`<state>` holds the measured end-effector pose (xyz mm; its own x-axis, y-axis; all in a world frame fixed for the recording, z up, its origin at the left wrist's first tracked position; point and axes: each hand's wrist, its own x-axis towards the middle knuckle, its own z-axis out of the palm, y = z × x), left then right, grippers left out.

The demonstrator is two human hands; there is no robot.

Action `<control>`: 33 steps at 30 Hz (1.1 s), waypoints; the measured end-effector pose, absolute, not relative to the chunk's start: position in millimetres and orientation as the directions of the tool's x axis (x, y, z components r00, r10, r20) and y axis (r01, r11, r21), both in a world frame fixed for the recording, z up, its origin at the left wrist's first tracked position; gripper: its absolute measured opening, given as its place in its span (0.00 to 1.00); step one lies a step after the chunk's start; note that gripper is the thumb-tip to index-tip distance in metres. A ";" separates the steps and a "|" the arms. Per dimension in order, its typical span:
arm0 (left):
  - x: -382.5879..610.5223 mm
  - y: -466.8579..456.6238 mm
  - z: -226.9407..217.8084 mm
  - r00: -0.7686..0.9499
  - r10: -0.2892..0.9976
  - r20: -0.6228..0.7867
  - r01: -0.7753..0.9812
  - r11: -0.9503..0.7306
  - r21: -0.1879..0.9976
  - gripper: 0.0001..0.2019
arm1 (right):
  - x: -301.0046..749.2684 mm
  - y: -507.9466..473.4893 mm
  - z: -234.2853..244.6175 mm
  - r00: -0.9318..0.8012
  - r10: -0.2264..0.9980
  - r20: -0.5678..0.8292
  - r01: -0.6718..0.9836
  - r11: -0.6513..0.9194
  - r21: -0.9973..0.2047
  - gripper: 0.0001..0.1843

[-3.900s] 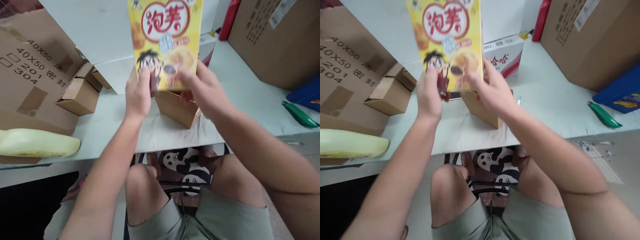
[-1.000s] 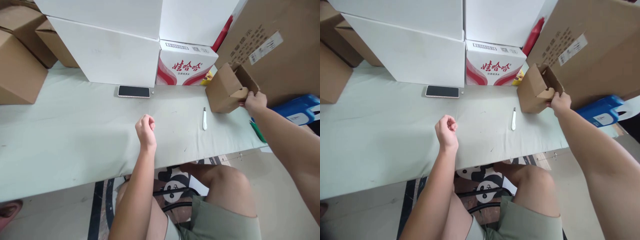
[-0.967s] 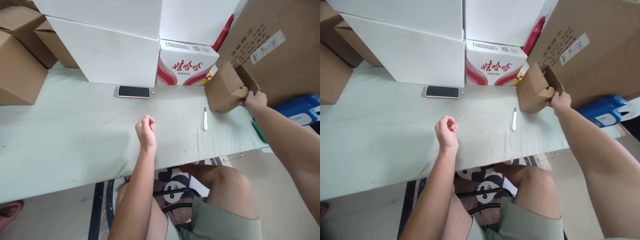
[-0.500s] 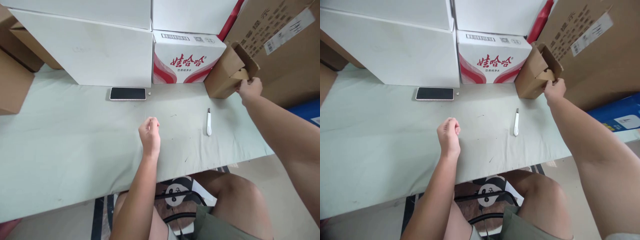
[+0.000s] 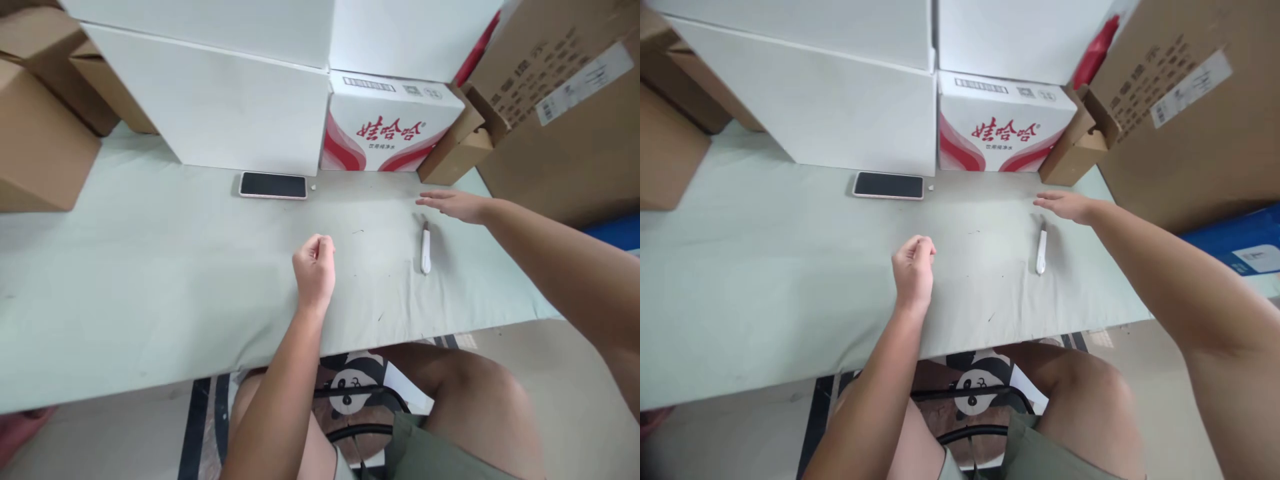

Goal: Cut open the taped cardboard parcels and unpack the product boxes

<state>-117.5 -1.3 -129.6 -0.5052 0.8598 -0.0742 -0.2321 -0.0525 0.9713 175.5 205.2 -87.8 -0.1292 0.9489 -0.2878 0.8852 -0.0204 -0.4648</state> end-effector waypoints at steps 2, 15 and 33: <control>-125.2 -9.6 -126.5 -0.512 0.858 -0.047 -0.240 -0.090 0.966 0.16 | 152.6 194.1 -81.2 -0.144 0.929 -0.341 0.899 -0.021 -0.438 0.20; -206.1 -62.6 -110.5 -0.682 0.723 -0.106 -0.405 -0.253 0.878 0.19 | -191.5 134.5 -87.8 -0.792 0.609 -0.040 0.588 0.743 -0.319 0.22; -270.7 -82.6 -121.0 -0.793 0.562 -0.236 -0.482 -0.340 0.808 0.18 | -454.3 68.6 -77.3 -0.852 0.488 0.190 0.453 0.869 -0.198 0.28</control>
<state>-270.7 -82.6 -121.0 -0.7928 0.5618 -0.2363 -0.4816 -0.3399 0.8078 -454.3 68.6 -77.3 -0.8521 0.4876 0.1904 0.4533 0.8692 -0.1976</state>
